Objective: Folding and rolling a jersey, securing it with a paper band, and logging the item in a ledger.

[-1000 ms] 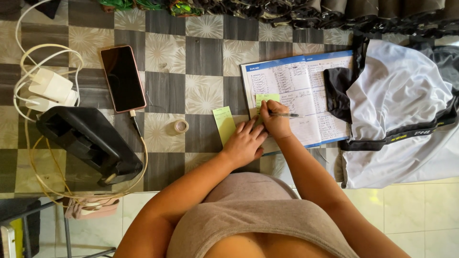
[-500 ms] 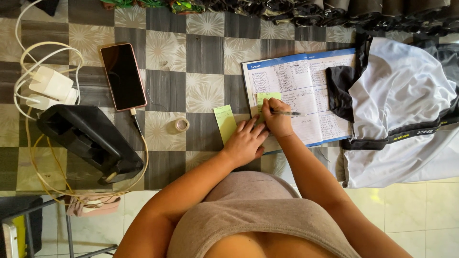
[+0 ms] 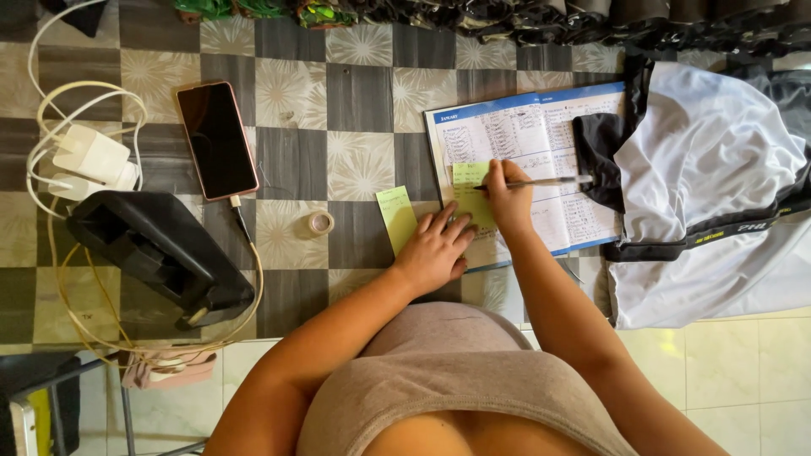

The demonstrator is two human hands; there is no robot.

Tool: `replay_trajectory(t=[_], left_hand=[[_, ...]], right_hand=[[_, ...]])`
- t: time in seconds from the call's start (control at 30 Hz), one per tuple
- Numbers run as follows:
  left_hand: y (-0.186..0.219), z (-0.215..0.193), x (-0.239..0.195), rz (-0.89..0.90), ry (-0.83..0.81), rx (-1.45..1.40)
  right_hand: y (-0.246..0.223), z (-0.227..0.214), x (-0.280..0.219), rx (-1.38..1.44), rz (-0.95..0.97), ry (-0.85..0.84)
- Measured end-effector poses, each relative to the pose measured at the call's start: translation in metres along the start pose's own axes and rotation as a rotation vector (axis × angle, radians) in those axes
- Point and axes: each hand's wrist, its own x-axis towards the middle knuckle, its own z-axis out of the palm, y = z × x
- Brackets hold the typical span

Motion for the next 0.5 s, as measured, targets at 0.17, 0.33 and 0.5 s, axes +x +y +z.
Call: replay_trajectory(t=[0.17, 0.33, 0.5], left_hand=[[0.001, -0.004, 0.001, -0.001, 0.009, 0.006], [0.001, 0.001, 0.000, 0.003, 0.011, 0.019], [0.001, -0.002, 0.000, 0.008, 0.011, 0.015]], right_hand=[[0.015, -0.010, -0.003, -0.107, -0.063, 0.045], [0.051, -0.004, -0.003, -0.179, -0.176, -0.071], [0.054, 0.002, -0.005, -0.237, -0.208, -0.082]])
